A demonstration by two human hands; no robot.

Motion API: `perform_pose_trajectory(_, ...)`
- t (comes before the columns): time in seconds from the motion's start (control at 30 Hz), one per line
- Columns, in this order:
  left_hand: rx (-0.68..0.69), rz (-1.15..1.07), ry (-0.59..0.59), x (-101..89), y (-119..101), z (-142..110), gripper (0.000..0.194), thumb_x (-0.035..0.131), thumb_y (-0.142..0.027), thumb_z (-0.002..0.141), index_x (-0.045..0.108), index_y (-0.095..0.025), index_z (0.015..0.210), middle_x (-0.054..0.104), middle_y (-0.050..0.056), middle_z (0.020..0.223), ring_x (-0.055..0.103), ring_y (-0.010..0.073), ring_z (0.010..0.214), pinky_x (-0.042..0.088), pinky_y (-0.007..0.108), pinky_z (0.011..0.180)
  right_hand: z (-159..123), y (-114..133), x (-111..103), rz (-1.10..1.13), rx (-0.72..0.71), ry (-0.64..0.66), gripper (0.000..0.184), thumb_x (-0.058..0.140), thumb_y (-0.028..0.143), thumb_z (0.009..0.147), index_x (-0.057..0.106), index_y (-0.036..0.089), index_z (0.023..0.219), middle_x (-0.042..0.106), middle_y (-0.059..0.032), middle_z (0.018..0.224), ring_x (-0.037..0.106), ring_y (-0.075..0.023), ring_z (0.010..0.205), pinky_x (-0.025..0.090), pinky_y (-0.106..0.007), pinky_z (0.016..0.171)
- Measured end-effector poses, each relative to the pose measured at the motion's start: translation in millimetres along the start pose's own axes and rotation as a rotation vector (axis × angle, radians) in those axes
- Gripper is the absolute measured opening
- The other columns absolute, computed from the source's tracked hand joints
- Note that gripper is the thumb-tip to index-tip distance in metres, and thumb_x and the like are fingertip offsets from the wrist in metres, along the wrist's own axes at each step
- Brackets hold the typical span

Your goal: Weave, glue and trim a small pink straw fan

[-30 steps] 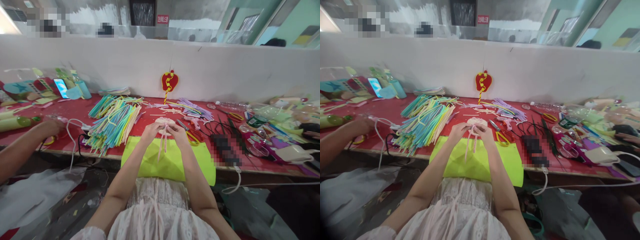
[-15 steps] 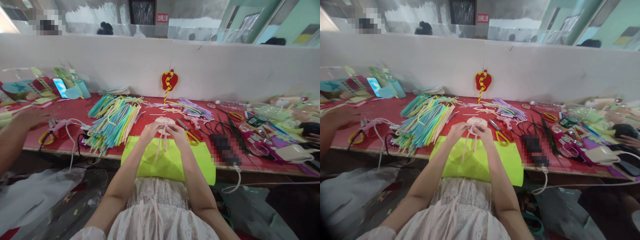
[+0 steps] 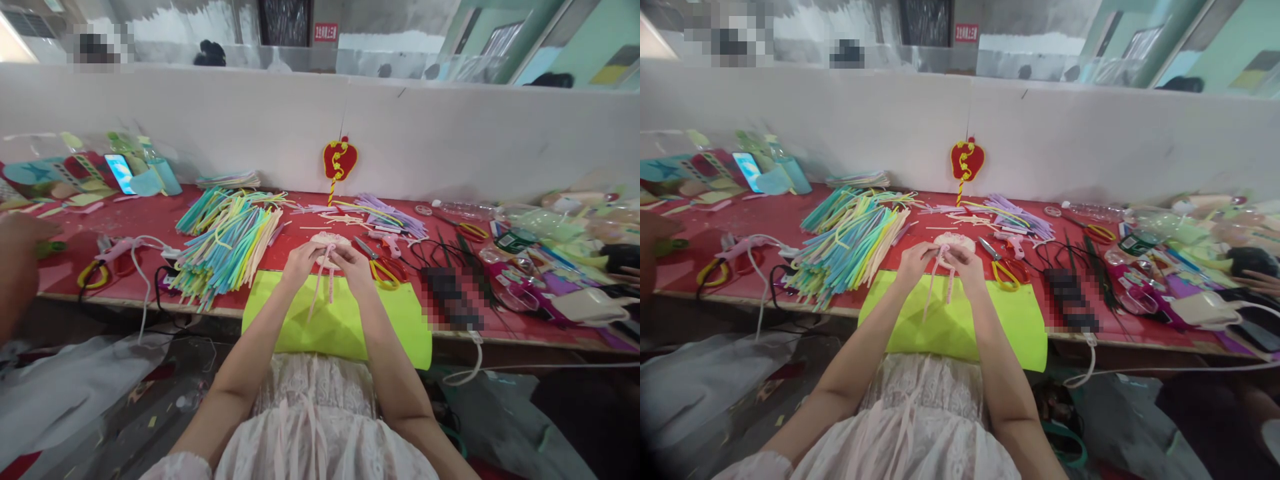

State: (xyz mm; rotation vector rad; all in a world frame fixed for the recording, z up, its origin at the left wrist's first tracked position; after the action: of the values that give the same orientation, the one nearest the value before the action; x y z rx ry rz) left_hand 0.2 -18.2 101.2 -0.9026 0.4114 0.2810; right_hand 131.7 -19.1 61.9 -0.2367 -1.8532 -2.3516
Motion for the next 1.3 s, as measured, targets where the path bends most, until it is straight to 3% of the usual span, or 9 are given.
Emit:
perform_pose_trajectory(0.17,0.044,-0.038,-0.11,-1.1,0.6,-1.8,0.016,0.051,-0.024,0.082,0.066,-0.018,0.087,0.069,0.003,0.085,0.062,0.0131,0.079,0.046,0.021,0.076,-1.9,6.4,-4.7,-0.052,-0.08,-0.11,0.033,0.069,0.035,0.063,0.061,0.021,0.091,0.067,-0.0002,0.078,0.063,-0.0156,0.076,0.051,-0.035,0.079)
perform_pose_trajectory(0.33,-0.05,-0.097,-0.171,1.2,6.3,-5.2,0.014,0.052,-0.02,0.08,0.066,-0.018,0.084,0.068,0.001,0.08,0.062,0.0109,0.073,0.047,0.02,0.07,-11.2,16.0,-7.1,-0.222,-0.154,-0.232,0.024,0.068,0.037,0.065,0.062,0.02,0.079,0.066,-0.0025,0.08,0.062,-0.0163,0.077,0.051,-0.031,0.074)
perform_pose_trajectory(0.6,-0.105,-0.159,-0.166,7.6,13.6,-9.4,0.014,0.053,-0.019,0.079,0.065,-0.018,0.086,0.068,0.0,0.08,0.062,0.0102,0.072,0.049,0.02,0.07,-22.4,34.5,1.6,-0.513,-0.438,-0.201,0.016,0.056,0.032,0.078,0.065,0.021,0.085,0.066,-0.0036,0.084,0.061,-0.0161,0.08,0.05,-0.031,0.077)
perform_pose_trajectory(0.73,-0.077,-0.163,-0.14,8.4,12.7,-9.5,0.014,0.052,-0.02,0.08,0.065,-0.018,0.087,0.068,0.0,0.08,0.063,0.0102,0.072,0.05,0.02,0.07,-24.7,36.5,2.3,-0.603,-0.514,-0.197,0.016,0.053,0.03,0.081,0.065,0.022,0.086,0.066,-0.0042,0.084,0.061,-0.0165,0.081,0.049,-0.031,0.077)
perform_pose_trajectory(1.3,0.025,-0.085,-0.133,4.0,-2.9,-8.2,0.013,0.053,-0.017,0.081,0.065,-0.018,0.084,0.069,0.002,0.08,0.064,0.011,0.073,0.049,0.021,0.071,-27.7,37.6,-0.4,-0.575,-0.513,-0.262,0.015,0.054,0.029,0.08,0.066,0.021,0.08,0.067,-0.0039,0.078,0.061,-0.0159,0.075,0.048,-0.03,0.072)
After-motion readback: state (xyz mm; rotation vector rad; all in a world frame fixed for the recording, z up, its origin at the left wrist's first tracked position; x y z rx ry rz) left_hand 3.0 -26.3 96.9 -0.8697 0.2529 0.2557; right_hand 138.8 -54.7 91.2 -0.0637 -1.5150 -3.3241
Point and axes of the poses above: each hand's wrist, its own z-axis towards the middle knuckle, its own x-axis out of the palm, y = z × x, the point moved 8 cm from there along z, towards the middle knuckle
